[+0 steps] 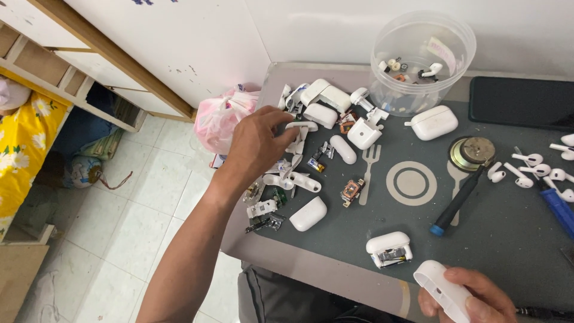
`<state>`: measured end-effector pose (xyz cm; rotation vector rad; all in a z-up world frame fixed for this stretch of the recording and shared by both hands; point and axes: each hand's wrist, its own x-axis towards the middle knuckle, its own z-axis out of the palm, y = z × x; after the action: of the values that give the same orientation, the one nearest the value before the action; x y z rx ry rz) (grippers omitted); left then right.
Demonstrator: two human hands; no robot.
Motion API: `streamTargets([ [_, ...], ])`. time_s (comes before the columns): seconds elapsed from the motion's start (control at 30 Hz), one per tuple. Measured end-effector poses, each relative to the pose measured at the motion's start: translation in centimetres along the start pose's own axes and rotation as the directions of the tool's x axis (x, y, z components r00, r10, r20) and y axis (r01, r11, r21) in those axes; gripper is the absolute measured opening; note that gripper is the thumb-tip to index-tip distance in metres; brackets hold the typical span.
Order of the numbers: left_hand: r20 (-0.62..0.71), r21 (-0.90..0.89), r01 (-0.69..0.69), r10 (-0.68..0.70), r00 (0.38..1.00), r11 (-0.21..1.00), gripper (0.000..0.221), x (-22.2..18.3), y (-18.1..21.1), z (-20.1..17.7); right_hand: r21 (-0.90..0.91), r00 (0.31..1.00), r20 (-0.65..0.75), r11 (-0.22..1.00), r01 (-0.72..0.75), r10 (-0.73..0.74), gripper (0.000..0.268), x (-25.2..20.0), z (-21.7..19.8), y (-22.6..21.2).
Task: Sorting and inspecting various internal components of disassembled wireless earbuds on a repair bench.
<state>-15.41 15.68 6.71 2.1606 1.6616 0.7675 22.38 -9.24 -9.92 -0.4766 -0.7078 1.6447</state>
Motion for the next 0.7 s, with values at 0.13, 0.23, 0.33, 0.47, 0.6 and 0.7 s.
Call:
streamTargets([
  [0.13, 0.247, 0.215, -0.012, -0.043, 0.968, 0.977, 0.036, -1.9, 1.6, -1.0, -0.579, 0.952, 0.132, 0.758, 0.301, -0.278, 0.044, -0.3, -1.0, 1.1],
  [0.23, 0.332, 0.252, 0.121, -0.203, 0.921, 0.96, 0.037, -2.5, 1.6, -0.9, -0.696, 0.942, 0.246, 0.635, 0.336, -0.229, 0.047, -1.0, -2.1, 0.6],
  [0.33, 0.293, 0.087, 0.22, -0.236, 0.927, 0.972, 0.022, -1.9, 0.6, -0.5, -0.303, 0.992, 0.088, 0.946, 0.113, -0.09, 0.039, -0.4, -1.0, 0.4],
  [0.47, 0.18, -0.014, 0.315, -0.308, 0.934, 0.949, 0.02, -1.0, -0.5, -0.2, -0.161, 0.99, -0.025, 0.978, 0.134, -0.14, 0.038, 0.0, -1.1, 1.0],
  [0.6, 0.192, 0.068, 0.254, -0.262, 0.946, 0.965, 0.029, -1.6, -0.2, -0.9, -0.125, 0.995, 0.029, 0.987, 0.102, -0.099, 0.038, 0.1, -1.7, 0.4],
  [0.7, 0.061, 0.167, -0.222, 0.214, 0.975, 0.961, 0.035, -3.2, 0.4, -1.2, 0.062, 0.992, 0.124, 0.998, 0.003, -0.01, 0.044, 0.3, -0.2, -0.7],
])
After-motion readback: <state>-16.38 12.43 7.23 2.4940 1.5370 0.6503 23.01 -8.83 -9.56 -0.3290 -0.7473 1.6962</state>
